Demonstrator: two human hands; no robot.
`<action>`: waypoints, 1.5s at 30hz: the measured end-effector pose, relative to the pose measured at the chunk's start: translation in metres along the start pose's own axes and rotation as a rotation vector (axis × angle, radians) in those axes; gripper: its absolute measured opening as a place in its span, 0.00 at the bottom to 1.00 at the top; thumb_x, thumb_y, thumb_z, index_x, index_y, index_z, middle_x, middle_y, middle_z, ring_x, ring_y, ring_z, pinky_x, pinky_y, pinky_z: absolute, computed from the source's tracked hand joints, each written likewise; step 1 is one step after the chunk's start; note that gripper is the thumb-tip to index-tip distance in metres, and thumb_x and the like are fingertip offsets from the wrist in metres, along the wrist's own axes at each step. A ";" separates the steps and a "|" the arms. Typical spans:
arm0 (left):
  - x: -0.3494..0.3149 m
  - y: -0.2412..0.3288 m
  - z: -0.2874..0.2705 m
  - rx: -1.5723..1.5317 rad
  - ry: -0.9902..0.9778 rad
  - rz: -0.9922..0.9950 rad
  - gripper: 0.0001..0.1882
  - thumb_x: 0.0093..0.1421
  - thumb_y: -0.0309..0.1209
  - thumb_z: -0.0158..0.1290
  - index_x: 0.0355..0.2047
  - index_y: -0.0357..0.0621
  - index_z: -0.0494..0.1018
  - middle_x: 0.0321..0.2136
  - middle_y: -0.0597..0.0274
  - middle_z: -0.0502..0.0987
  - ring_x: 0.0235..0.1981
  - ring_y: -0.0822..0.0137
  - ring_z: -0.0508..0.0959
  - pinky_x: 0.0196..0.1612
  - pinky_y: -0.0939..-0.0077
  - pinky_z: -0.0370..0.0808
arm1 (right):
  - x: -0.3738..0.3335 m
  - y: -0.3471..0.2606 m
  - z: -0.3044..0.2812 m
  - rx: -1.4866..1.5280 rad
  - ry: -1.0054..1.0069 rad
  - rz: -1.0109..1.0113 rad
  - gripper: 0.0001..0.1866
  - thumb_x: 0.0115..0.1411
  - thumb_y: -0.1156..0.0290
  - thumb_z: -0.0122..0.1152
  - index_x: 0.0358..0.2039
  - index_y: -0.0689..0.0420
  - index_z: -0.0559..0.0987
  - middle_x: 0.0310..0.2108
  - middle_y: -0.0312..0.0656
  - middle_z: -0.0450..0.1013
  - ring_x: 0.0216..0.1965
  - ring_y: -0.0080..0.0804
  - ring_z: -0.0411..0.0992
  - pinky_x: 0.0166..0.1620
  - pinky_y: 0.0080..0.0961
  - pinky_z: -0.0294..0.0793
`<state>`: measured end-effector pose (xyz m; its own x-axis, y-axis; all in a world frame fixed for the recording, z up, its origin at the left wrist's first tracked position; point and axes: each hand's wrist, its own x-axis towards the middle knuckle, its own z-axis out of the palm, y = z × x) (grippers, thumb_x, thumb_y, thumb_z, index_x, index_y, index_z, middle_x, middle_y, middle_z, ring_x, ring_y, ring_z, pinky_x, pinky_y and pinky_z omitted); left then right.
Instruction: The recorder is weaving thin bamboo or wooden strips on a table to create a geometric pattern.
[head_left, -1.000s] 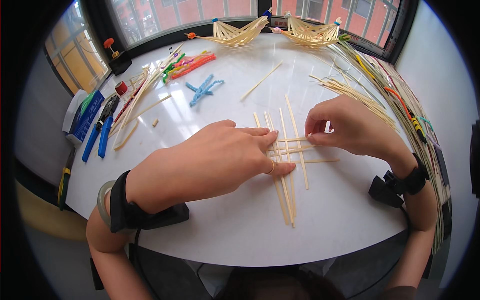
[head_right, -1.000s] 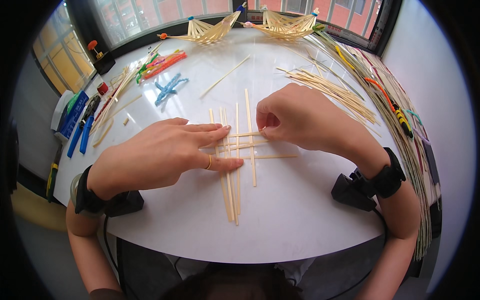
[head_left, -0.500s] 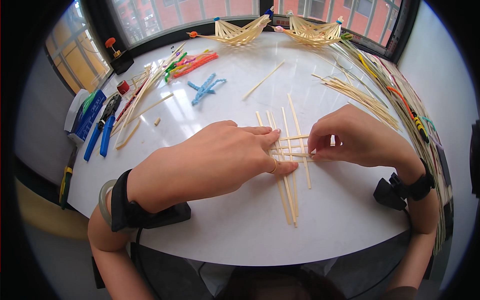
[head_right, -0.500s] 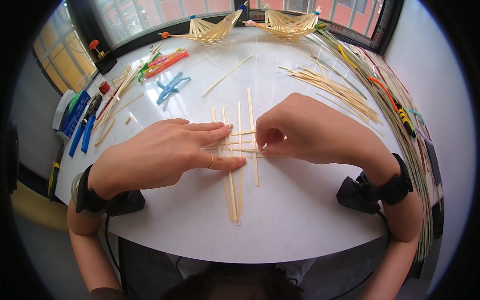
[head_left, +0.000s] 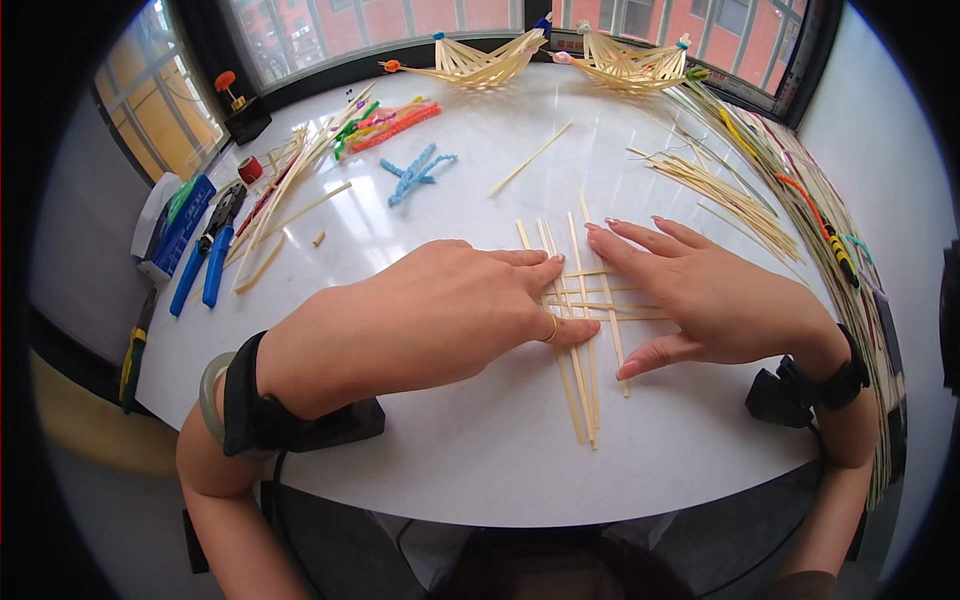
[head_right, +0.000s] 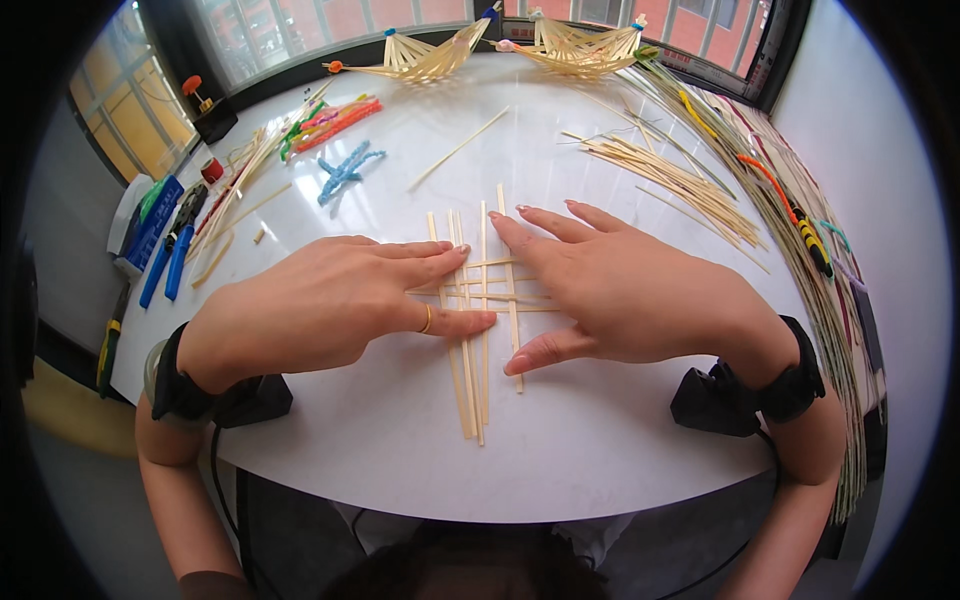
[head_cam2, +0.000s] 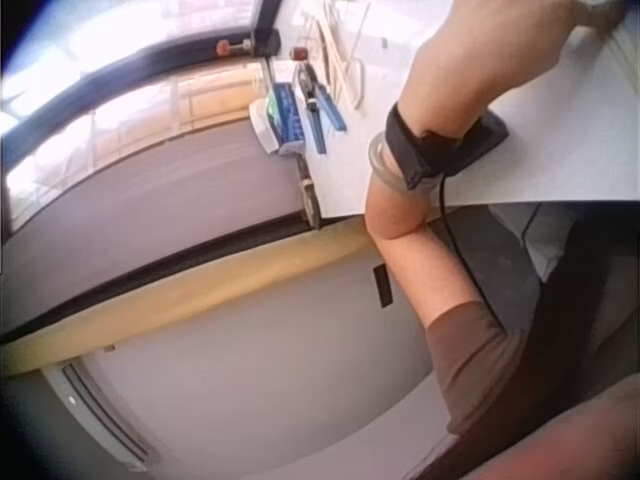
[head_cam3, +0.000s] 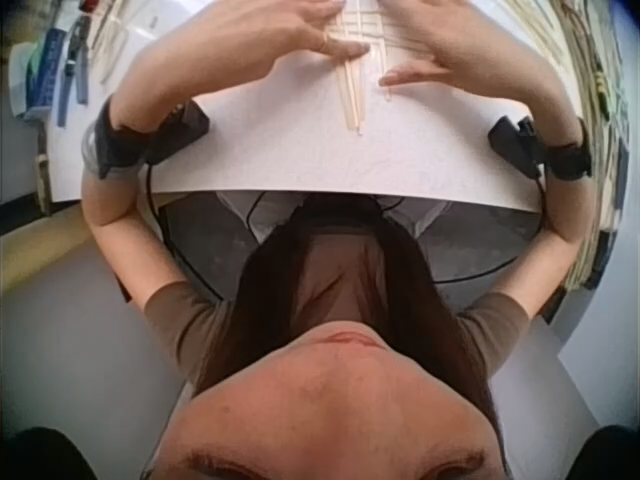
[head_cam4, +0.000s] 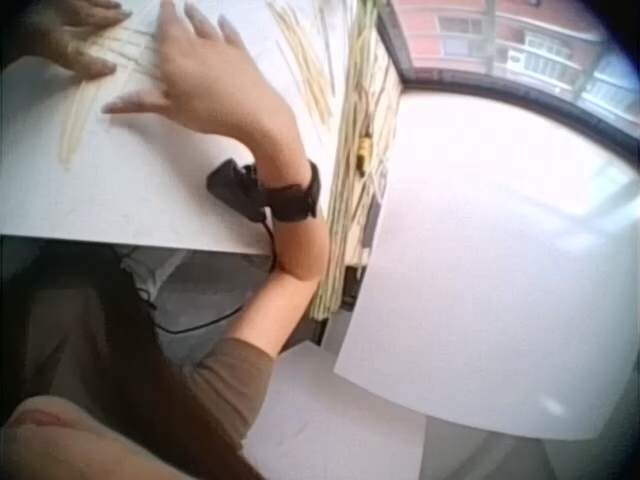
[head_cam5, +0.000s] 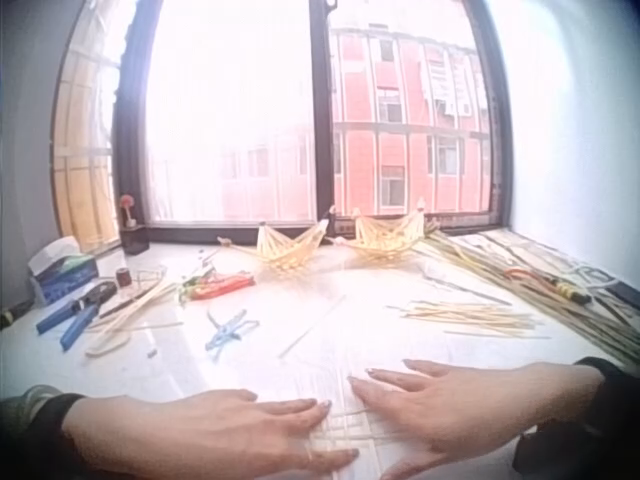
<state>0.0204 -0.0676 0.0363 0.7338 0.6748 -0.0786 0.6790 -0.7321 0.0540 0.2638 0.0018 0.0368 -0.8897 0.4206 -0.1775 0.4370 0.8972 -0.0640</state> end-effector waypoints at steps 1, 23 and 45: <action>0.000 0.000 0.000 -0.001 0.001 0.001 0.41 0.47 0.11 0.48 0.58 0.70 0.70 0.58 0.44 0.69 0.58 0.51 0.71 0.48 0.65 0.75 | -0.001 -0.004 0.000 0.034 0.013 -0.010 0.56 0.53 0.41 0.63 0.66 0.69 0.49 0.65 0.62 0.53 0.69 0.53 0.48 0.69 0.40 0.47; 0.001 0.002 -0.002 0.022 -0.022 -0.017 0.37 0.51 0.13 0.48 0.57 0.70 0.71 0.58 0.45 0.69 0.59 0.53 0.70 0.49 0.66 0.75 | -0.006 -0.017 0.007 -0.010 0.249 -0.019 0.58 0.49 0.41 0.66 0.65 0.72 0.52 0.56 0.62 0.65 0.63 0.55 0.58 0.64 0.40 0.58; 0.003 -0.010 0.003 -0.023 0.043 -0.005 0.42 0.46 0.09 0.45 0.65 0.44 0.58 0.56 0.48 0.71 0.57 0.53 0.71 0.52 0.64 0.73 | -0.002 0.018 -0.004 0.186 0.308 0.001 0.24 0.62 0.65 0.59 0.56 0.61 0.70 0.52 0.50 0.70 0.54 0.46 0.68 0.55 0.36 0.68</action>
<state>0.0151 -0.0585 0.0326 0.7301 0.6823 -0.0366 0.6828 -0.7265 0.0767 0.2730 0.0175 0.0401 -0.8750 0.4678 0.1247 0.4295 0.8688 -0.2463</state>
